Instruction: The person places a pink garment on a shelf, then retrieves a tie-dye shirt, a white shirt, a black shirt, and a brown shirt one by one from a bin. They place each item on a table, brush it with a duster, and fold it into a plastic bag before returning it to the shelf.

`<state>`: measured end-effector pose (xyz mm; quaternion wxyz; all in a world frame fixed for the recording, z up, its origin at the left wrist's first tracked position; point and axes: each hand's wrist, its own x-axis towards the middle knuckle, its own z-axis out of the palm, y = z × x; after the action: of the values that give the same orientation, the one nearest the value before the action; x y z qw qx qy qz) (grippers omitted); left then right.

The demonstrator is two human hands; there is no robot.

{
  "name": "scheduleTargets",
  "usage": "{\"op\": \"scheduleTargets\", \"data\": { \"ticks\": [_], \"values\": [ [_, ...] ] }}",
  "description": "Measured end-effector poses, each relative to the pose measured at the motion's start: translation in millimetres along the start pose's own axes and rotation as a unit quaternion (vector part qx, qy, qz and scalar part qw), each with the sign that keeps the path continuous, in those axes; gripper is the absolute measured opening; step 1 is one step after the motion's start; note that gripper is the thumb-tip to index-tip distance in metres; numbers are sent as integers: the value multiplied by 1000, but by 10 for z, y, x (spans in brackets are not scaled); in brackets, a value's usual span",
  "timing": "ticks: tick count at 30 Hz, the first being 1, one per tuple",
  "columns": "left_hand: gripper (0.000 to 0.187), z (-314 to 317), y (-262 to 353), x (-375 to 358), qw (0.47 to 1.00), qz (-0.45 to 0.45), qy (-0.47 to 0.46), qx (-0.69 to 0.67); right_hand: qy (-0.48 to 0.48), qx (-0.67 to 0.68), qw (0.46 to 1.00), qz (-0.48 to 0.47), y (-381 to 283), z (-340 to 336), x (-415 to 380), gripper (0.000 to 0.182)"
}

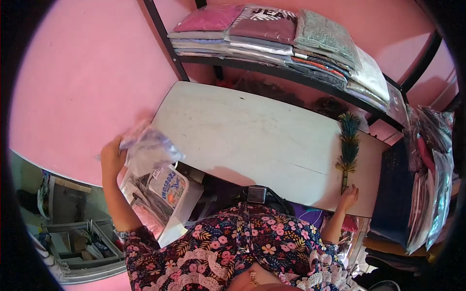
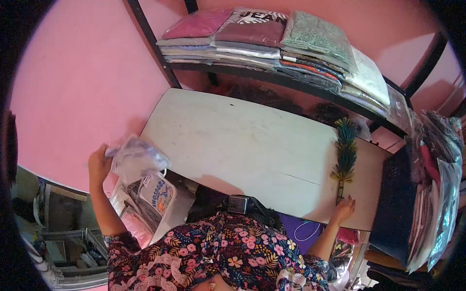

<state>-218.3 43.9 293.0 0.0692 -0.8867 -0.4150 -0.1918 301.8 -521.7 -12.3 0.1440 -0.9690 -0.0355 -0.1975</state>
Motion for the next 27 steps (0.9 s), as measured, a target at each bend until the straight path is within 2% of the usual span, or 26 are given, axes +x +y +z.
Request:
{"op": "scheduleTargets", "data": {
  "ticks": [2, 4, 6, 8, 12, 14, 15, 18, 20, 22, 24, 25, 27],
  "values": [
    [23, -165, 405, 323, 999, 1, -36, -32, -21, 58, 998, -11, 29, 68, -16, 32],
    [22, -106, 690, 549, 999, 41, -23, -24, -30, 52, 998, -13, -26, 98, -51, 33],
    [22, -76, 986, 762, 993, 60, -34, -90, -33, 44, 998, -6, -146, 37, -192, 33],
    [20, 67, 1403, 966, 981, 85, -50, -166, -27, 44, 998, -19, -197, -13, -191, 33],
    [17, 367, 2246, 1221, 970, 171, -18, -172, -28, 56, 997, -43, -292, -96, -203, 35],
    [17, 621, 2490, 1242, 922, 226, 92, -301, -40, 75, 995, -54, -310, -64, -237, 36],
    [24, 864, 2492, 1272, 888, 275, 85, -358, -31, 71, 995, -55, -307, -27, -252, 37],
    [24, 1606, 2395, 1053, 895, 297, 47, -330, -34, 40, 998, -46, -378, -39, -292, 39],
    [27, 1937, 2410, 609, 943, 255, -73, -199, -40, 28, 998, -42, -280, 24, -272, 42],
    [35, 2406, 2236, 100, 961, 142, -158, -178, -43, 33, 997, -51, -311, 44, -233, 43],
    [50, 3187, 1861, -306, 893, -22, -205, -401, -57, 40, 997, -45, -427, -78, -180, 44],
    [50, 3179, 1909, -376, 892, -27, -207, -401, -72, 48, 995, -39, -476, -116, -171, 45],
    [66, 3222, 2169, -580, 848, -69, -88, -517, -93, 46, 993, -49, -430, -19, -127, 48]
  ]
}}
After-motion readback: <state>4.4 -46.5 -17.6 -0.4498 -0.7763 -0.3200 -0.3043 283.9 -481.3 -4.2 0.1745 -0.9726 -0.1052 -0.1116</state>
